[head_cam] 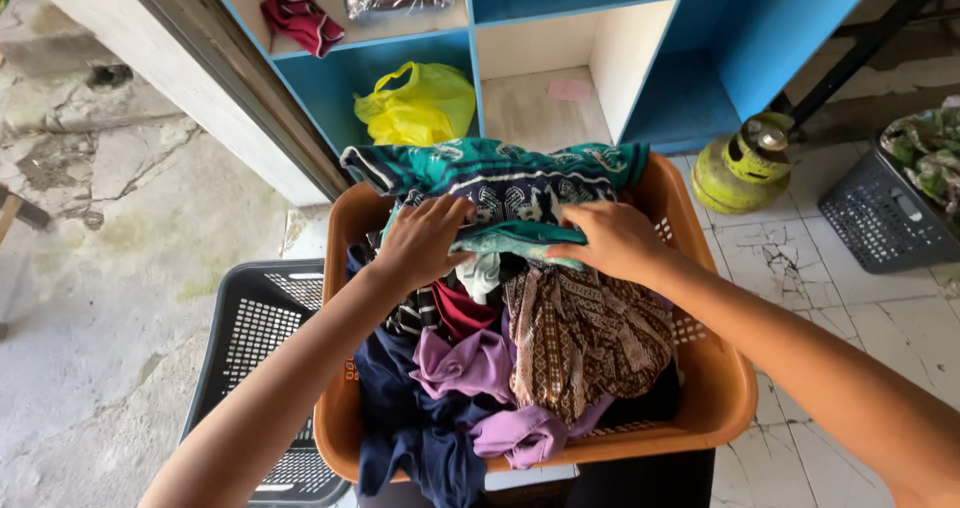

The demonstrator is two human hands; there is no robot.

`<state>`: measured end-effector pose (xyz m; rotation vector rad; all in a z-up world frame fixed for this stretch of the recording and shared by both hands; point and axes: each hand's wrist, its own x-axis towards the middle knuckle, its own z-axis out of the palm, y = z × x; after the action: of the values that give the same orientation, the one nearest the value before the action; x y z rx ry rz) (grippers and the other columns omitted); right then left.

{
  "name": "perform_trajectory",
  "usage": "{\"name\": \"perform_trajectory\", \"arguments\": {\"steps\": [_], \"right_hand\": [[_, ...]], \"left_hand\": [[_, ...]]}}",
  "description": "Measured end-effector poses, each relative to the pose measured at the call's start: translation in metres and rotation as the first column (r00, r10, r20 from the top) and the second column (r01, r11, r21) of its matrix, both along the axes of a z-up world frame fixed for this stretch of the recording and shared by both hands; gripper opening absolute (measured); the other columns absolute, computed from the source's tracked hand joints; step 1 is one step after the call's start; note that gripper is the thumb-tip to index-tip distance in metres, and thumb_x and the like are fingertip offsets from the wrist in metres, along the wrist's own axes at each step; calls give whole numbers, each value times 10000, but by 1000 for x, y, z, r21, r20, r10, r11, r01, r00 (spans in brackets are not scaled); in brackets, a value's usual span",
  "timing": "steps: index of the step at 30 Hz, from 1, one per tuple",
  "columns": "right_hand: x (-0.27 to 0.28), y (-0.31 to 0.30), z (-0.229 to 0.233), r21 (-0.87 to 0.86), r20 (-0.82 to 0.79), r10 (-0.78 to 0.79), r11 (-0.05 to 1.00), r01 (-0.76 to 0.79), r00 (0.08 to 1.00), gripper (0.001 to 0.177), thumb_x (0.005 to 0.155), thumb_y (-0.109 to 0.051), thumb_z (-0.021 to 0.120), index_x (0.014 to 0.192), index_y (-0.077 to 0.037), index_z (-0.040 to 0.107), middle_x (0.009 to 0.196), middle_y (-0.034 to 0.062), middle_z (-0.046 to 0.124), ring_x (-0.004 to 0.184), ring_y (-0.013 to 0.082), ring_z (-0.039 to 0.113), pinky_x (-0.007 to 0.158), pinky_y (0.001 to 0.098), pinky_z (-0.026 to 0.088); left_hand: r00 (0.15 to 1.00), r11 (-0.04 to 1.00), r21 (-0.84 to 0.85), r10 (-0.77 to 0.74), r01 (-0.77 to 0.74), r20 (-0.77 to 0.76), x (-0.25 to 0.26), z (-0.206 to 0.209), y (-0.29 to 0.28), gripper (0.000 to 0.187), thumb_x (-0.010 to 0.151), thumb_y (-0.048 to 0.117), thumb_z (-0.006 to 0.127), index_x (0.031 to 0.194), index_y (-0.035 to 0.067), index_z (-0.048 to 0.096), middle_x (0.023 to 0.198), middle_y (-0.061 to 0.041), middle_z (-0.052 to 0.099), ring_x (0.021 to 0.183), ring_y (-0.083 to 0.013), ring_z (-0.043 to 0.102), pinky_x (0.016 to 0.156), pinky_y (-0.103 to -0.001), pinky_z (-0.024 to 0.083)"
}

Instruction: The person wipes the surfaces of a blue shelving unit with a red cloth, moving items aside to clean underneath. They then pick up a basket of clothes, unfold a patterned green cloth, and fold it before placing it into a black laundry basket.

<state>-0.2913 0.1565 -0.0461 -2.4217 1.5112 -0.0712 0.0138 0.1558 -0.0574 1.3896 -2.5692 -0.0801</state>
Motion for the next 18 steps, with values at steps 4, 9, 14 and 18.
{"name": "perform_trajectory", "arguments": {"steps": [4, 9, 14, 18], "right_hand": [[-12, -12, 11, -283, 145, 120, 956, -75, 982, 434, 937, -516, 650, 1073, -113, 739, 939, 69, 708, 759, 241, 697, 686, 390, 574], [-18, -27, -3, -367, 339, 123, 930, 11, 933, 409, 952, -427, 640, 1132, -75, 745, 986, 96, 686, 801, 251, 685, 691, 394, 548], [-16, -46, 12, -226, 610, -4, 958, 179, 792, 395, 1072, -367, 610, 1242, -12, 634, 1081, 86, 668, 916, 215, 654, 766, 336, 505], [-6, -41, 39, 155, 938, -140, 988, -20, 318, 577, 1002, -470, 751, 1221, 38, 584, 1059, 114, 652, 928, 178, 626, 799, 296, 513]], "left_hand": [[994, 991, 112, 79, -71, -70, 1, 4, -16, 297, 990, 328, 617, 1243, 173, 606, 1039, -155, 722, 956, -384, 698, 843, -517, 543], [943, 972, 197, 182, -129, -279, 1, 20, -25, 258, 1063, 301, 555, 1214, 94, 584, 883, -205, 709, 871, -419, 680, 771, -549, 513], [983, 958, -287, -70, 18, -170, 7, 54, -10, 565, 775, 280, 720, 1234, 5, 540, 1043, -194, 658, 940, -391, 666, 671, -517, 547], [985, 871, -467, 175, -151, 6, 22, 77, -17, 475, 833, 21, 678, 1296, 87, 598, 1159, -86, 645, 1043, -276, 683, 702, -408, 585]]}}
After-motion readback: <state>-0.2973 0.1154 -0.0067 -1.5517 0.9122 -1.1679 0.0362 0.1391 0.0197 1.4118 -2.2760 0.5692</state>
